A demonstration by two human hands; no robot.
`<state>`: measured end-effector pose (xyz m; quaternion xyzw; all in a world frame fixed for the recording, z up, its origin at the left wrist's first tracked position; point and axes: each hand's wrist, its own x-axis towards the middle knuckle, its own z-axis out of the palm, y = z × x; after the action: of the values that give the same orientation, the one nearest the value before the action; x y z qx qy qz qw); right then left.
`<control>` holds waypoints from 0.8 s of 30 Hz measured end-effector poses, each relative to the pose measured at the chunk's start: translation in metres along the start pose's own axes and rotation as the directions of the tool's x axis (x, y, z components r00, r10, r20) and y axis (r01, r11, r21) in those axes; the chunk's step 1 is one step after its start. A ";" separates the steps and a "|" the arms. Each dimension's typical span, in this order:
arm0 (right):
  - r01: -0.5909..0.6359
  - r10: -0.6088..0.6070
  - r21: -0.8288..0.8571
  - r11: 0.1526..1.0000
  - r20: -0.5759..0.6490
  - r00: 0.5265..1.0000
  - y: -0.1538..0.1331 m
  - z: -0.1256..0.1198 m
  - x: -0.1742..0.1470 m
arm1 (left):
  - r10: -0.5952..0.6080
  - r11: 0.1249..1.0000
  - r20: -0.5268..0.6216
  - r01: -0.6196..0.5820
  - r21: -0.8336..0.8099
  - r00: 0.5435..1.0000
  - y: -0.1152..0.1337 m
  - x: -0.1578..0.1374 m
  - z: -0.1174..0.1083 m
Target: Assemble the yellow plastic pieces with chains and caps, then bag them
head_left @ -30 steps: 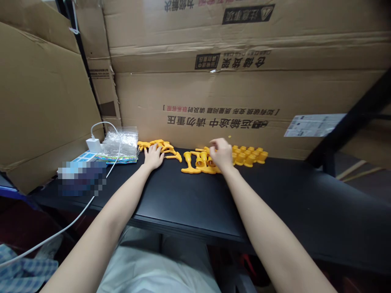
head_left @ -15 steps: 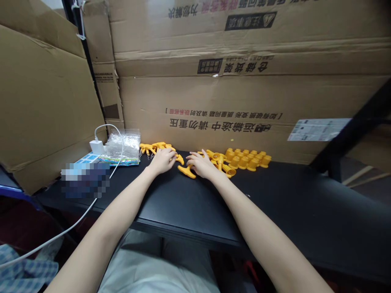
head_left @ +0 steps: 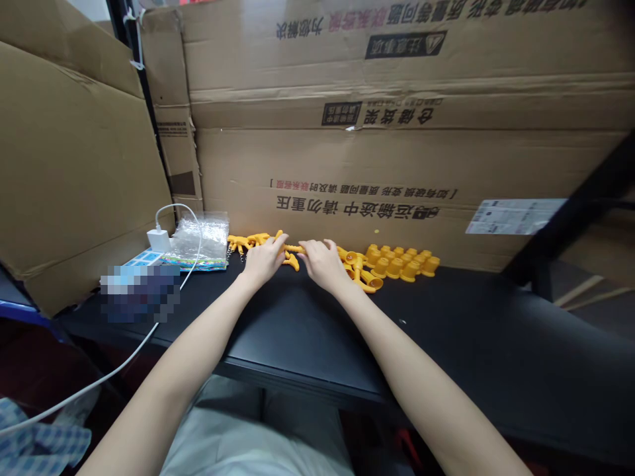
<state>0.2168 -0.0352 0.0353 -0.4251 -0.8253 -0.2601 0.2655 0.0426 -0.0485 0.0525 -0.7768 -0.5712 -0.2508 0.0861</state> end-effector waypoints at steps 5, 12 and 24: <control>-0.039 0.040 -0.079 0.996 0.016 0.999 -0.003 -0.006 0.002 | -0.012 0.997 0.034 0.015 -0.077 0.999 -0.002 0.001 0.001; -0.007 0.014 -0.134 0.991 0.055 0.998 -0.005 -0.006 0.002 | -0.023 0.959 0.185 0.074 -0.272 0.982 -0.009 0.005 0.001; 0.054 -0.053 -0.006 0.999 0.138 0.989 0.006 -0.002 0.000 | -0.117 0.962 0.094 0.136 -0.237 0.989 -0.004 0.001 0.001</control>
<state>0.2222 -0.0338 0.0376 -0.4212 -0.8514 -0.2413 0.1988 0.0396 -0.0460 0.0512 -0.7527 -0.5876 -0.2929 -0.0482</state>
